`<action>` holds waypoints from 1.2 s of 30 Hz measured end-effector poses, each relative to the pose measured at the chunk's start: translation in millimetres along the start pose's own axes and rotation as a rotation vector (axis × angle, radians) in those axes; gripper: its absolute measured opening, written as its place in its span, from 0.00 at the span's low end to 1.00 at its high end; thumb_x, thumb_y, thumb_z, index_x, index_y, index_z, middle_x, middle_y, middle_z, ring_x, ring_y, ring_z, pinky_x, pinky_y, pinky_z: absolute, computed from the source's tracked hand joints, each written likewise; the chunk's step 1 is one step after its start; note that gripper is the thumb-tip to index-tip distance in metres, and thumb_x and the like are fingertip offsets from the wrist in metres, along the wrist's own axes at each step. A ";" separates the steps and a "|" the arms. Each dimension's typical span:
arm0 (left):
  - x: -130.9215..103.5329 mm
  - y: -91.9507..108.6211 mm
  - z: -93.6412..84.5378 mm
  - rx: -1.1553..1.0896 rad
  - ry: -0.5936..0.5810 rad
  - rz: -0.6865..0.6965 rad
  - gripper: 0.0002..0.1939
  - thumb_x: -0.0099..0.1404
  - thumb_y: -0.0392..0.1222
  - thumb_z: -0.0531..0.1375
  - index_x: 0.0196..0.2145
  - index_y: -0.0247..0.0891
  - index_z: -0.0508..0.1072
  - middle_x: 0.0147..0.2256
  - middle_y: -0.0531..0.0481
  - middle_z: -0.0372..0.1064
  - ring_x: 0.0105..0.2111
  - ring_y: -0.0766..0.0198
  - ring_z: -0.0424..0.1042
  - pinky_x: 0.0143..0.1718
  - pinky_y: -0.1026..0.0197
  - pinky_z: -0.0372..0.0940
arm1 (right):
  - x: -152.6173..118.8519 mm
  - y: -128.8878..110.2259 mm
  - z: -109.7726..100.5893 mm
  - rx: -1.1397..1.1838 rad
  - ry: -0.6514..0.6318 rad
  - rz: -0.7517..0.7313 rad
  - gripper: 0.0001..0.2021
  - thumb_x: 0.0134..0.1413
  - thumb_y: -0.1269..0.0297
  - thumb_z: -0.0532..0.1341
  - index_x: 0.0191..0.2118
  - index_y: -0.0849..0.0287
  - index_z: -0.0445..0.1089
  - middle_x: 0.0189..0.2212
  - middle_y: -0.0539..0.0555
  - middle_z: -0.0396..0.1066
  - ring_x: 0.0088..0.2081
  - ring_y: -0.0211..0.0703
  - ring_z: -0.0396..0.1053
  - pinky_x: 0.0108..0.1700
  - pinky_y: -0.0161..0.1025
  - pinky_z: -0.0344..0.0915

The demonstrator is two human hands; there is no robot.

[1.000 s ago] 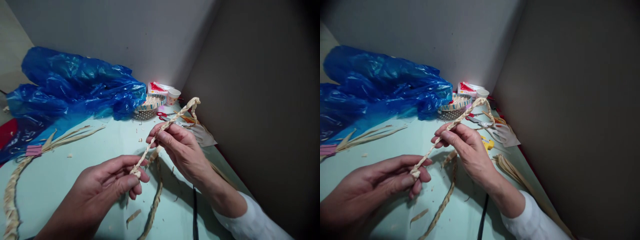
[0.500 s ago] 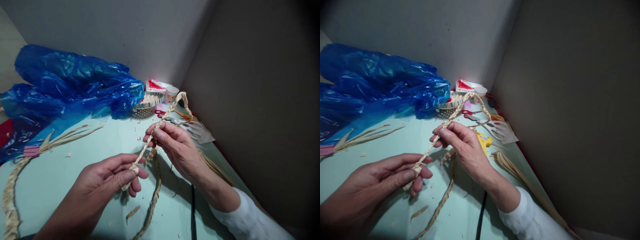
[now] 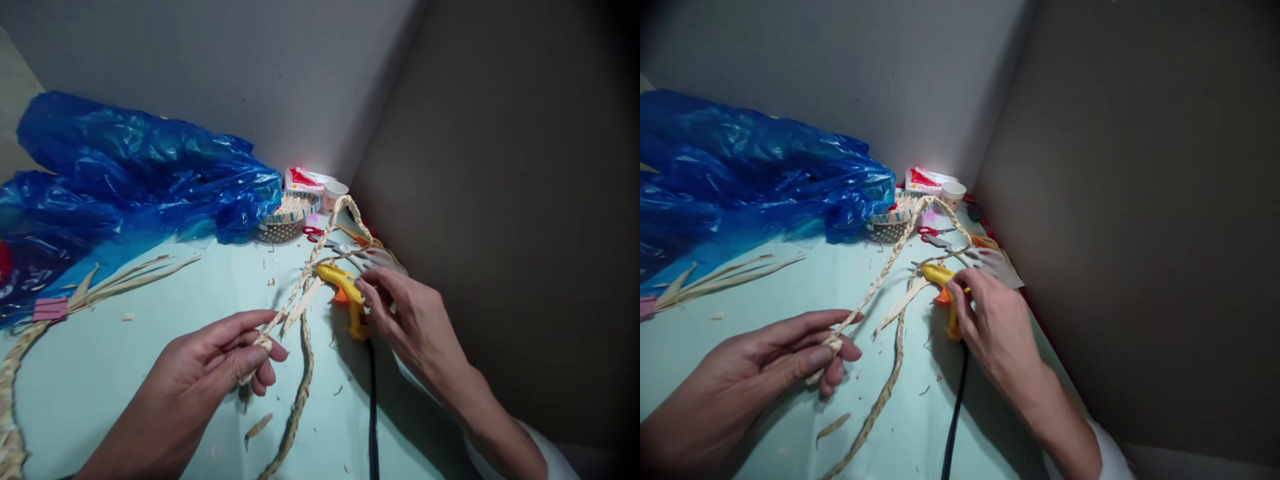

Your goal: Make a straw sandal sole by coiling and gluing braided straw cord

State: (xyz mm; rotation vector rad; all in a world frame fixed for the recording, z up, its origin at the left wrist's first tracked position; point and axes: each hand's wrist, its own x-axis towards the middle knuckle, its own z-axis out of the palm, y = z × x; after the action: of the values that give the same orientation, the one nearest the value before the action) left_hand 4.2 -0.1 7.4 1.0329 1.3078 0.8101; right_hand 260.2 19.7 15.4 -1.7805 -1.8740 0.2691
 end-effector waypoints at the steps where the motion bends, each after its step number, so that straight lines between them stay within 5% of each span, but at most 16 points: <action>1: 0.1 -0.7 -0.4 0.012 0.005 0.005 0.17 0.61 0.52 0.65 0.46 0.44 0.80 0.29 0.52 0.81 0.30 0.59 0.75 0.38 0.58 0.68 | -3.7 7.7 -1.8 -0.072 -0.006 0.033 0.17 0.63 0.48 0.54 0.33 0.56 0.70 0.29 0.57 0.72 0.27 0.47 0.65 0.32 0.43 0.54; 6: 6.3 -8.3 -6.4 0.045 -0.021 0.051 0.19 0.64 0.54 0.64 0.49 0.45 0.78 0.33 0.51 0.81 0.34 0.58 0.76 0.40 0.57 0.69 | -9.9 18.8 5.4 -0.186 -0.189 0.131 0.17 0.60 0.47 0.58 0.27 0.54 0.63 0.24 0.55 0.68 0.25 0.47 0.61 0.30 0.41 0.46; 11: 12.9 -5.7 -10.2 0.066 0.011 0.124 0.20 0.61 0.54 0.64 0.47 0.40 0.78 0.29 0.49 0.80 0.30 0.57 0.75 0.38 0.56 0.69 | 3.6 10.9 10.9 -0.142 -0.235 0.190 0.18 0.58 0.48 0.59 0.25 0.52 0.58 0.20 0.52 0.63 0.23 0.44 0.55 0.29 0.41 0.44; 15: 15.0 3.7 -12.3 0.031 0.037 0.150 0.20 0.62 0.52 0.65 0.48 0.39 0.78 0.29 0.49 0.80 0.31 0.57 0.76 0.37 0.58 0.69 | 9.2 19.2 9.8 0.030 -0.241 0.265 0.13 0.52 0.51 0.61 0.28 0.55 0.66 0.23 0.54 0.68 0.26 0.46 0.62 0.29 0.40 0.49; 21: 17.1 3.6 -14.6 -0.051 0.087 0.165 0.17 0.62 0.50 0.67 0.45 0.39 0.79 0.30 0.50 0.80 0.28 0.61 0.74 0.35 0.60 0.68 | -15.5 28.9 0.6 0.449 -0.233 0.430 0.27 0.49 0.39 0.61 0.40 0.61 0.76 0.28 0.54 0.71 0.26 0.42 0.65 0.26 0.36 0.58; 28: 20.1 1.0 -16.5 -0.052 0.131 0.170 0.17 0.62 0.51 0.67 0.45 0.40 0.79 0.32 0.50 0.80 0.29 0.62 0.73 0.34 0.61 0.67 | -27.0 15.0 -3.7 1.041 0.048 0.633 0.17 0.40 0.53 0.75 0.28 0.60 0.75 0.24 0.49 0.67 0.24 0.34 0.61 0.24 0.30 0.64; 36: 22.9 2.7 -19.8 -0.023 0.224 0.167 0.22 0.58 0.55 0.67 0.45 0.39 0.80 0.28 0.49 0.80 0.32 0.57 0.75 0.38 0.57 0.67 | -7.7 7.2 -5.1 1.035 0.389 0.524 0.22 0.42 0.60 0.73 0.45 0.52 0.69 0.39 0.48 0.77 0.29 0.38 0.73 0.20 0.27 0.66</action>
State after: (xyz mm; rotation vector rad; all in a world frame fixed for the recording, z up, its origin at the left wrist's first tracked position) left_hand -12.5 24.8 2.2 1.0663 1.4095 1.0898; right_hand 268.8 12.0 14.3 -1.3654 -0.7040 0.8310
